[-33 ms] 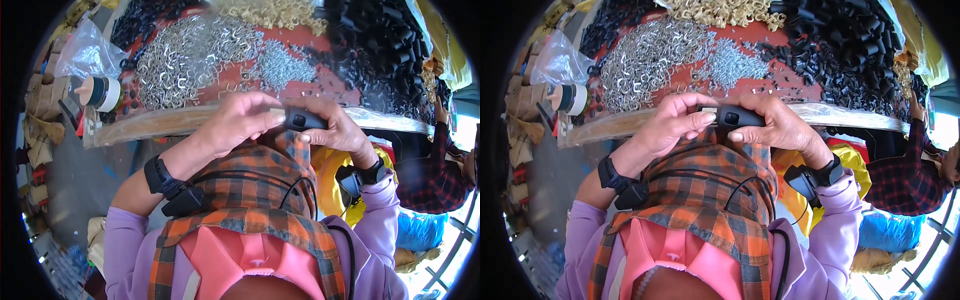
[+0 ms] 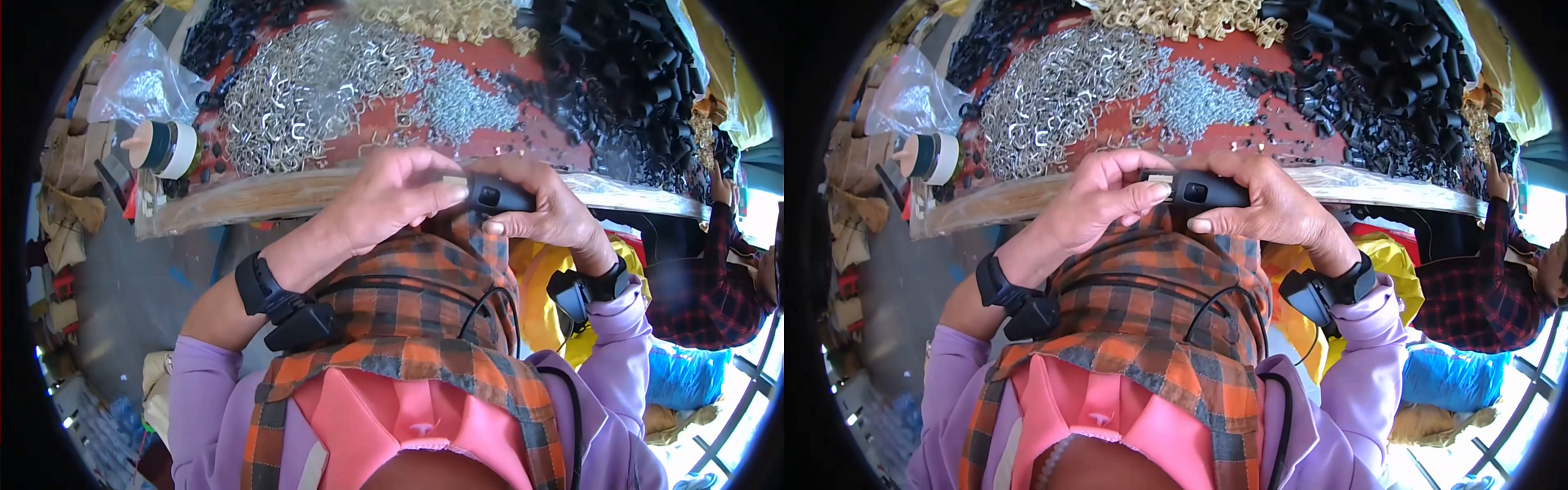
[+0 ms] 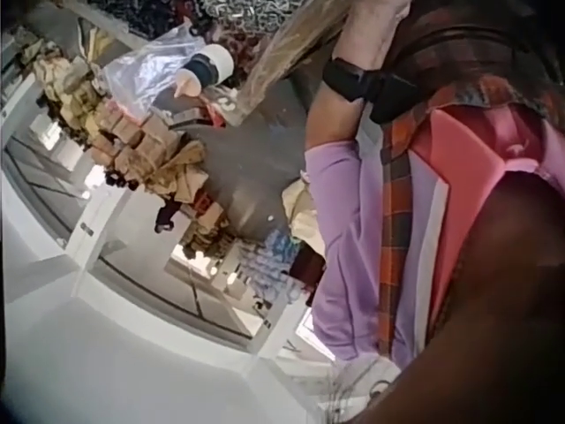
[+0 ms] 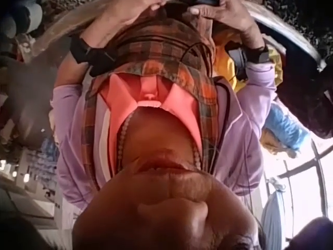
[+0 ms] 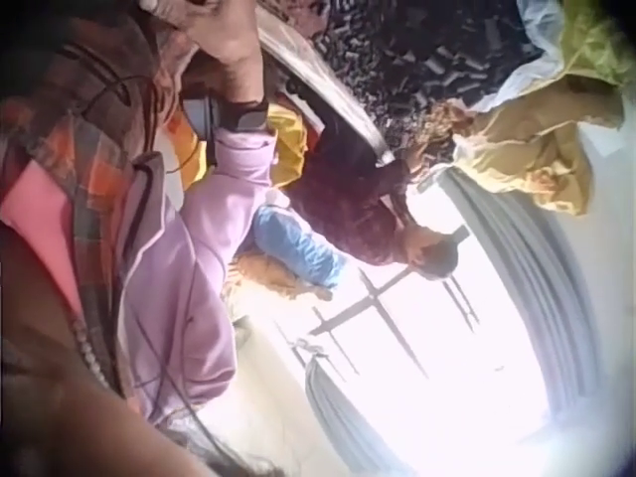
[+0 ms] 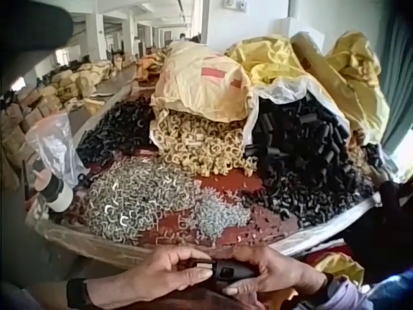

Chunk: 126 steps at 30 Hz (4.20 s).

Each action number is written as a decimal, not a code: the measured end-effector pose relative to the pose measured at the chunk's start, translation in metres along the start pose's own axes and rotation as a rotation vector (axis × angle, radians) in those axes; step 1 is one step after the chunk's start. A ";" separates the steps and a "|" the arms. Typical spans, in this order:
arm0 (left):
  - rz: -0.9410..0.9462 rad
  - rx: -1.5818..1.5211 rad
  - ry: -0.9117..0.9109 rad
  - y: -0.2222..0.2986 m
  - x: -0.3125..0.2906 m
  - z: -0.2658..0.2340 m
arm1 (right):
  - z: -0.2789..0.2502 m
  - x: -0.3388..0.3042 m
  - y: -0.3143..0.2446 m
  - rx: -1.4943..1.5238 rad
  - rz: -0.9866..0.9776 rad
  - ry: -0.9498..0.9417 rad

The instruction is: The person picks up a black plastic component and a metal clip, then presses the clip into the component. They then slide a black plastic sleeve over the assembly and place the finished unit into a yellow bag.

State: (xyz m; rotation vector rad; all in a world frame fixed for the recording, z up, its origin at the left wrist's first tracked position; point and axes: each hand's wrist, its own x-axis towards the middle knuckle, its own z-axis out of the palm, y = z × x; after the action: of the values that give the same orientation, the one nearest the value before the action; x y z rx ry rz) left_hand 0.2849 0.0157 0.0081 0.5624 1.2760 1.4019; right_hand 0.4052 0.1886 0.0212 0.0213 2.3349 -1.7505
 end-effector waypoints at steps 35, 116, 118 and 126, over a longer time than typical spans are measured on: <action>-0.169 -0.110 -0.079 -0.025 0.001 0.013 | 0.053 -0.008 0.019 -0.165 -0.451 0.220; -0.553 1.725 0.823 0.069 0.014 -0.244 | 0.021 0.078 0.047 -0.741 -0.050 0.451; -0.539 1.730 0.826 0.067 0.013 -0.242 | 0.016 0.073 0.048 -0.717 -0.088 0.464; -0.263 1.765 0.922 0.084 0.003 -0.221 | 0.009 0.061 0.044 -0.522 -0.089 0.457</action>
State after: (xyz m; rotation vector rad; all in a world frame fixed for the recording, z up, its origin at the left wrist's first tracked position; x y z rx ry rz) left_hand 0.0576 -0.0495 0.0154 0.7856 3.0874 -0.1610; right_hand 0.3536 0.1853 -0.0345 0.2577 3.1006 -1.2066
